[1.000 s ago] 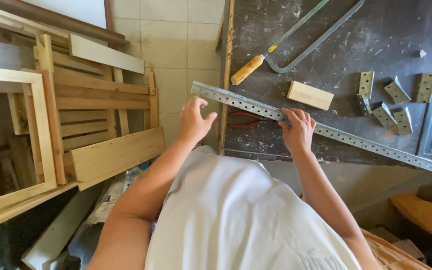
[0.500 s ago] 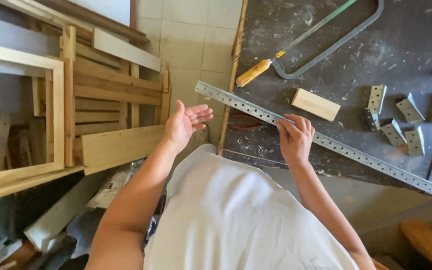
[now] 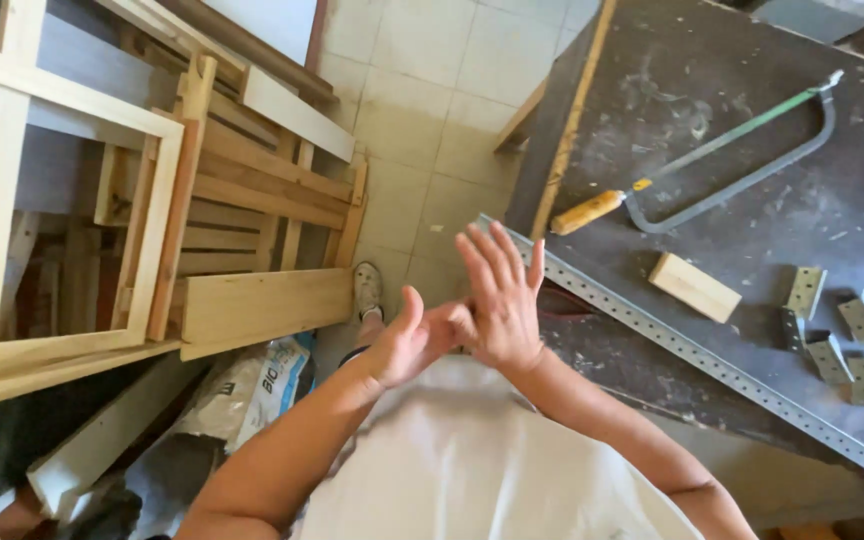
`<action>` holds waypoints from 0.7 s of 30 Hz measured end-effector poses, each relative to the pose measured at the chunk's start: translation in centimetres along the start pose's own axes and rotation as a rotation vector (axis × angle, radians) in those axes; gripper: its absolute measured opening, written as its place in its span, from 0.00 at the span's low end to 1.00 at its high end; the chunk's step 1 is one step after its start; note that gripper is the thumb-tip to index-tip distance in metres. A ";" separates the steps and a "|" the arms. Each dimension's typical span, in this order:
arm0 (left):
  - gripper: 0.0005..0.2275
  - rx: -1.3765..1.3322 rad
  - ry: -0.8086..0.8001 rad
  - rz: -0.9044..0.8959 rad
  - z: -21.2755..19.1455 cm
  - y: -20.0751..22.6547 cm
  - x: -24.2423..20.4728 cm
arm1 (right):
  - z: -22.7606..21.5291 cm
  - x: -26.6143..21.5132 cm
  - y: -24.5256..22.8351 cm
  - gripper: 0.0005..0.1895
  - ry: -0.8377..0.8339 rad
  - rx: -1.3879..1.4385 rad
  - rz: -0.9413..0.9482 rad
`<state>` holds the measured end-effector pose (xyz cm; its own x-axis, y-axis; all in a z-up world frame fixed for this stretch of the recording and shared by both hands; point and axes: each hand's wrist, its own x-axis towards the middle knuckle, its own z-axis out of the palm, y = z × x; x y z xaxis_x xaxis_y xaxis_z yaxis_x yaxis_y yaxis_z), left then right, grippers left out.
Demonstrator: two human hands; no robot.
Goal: A person uses a hacksaw to cut a metal strip on a workbench, using a metal guide and checking the progress.
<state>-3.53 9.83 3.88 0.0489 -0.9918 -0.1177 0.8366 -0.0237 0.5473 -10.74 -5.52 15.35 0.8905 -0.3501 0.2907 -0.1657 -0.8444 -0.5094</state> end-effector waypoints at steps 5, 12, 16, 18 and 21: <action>0.51 0.252 0.109 -0.001 -2.2 15.3 -5.6 | 8.4 5.5 1.8 0.24 -0.199 0.674 0.182; 0.48 0.620 0.282 0.042 -2.2 25.6 -14.5 | 11.7 13.8 -8.5 0.06 -0.285 0.937 0.072; 0.48 0.655 0.320 0.094 -4.8 28.2 -14.3 | 12.6 18.9 -9.1 0.05 -0.325 0.938 -0.043; 0.43 0.554 0.382 0.130 -3.9 30.3 -13.3 | 12.2 21.2 -9.0 0.09 -0.424 0.919 -0.192; 0.43 0.583 0.401 0.054 -5.1 33.4 -10.9 | 13.9 23.9 -6.5 0.06 -0.459 0.980 -0.165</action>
<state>26.62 20.52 19.24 0.3730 -0.8735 -0.3127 0.4047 -0.1501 0.9020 17.51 -2.77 14.37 0.9775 0.0941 0.1885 0.1982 -0.1064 -0.9744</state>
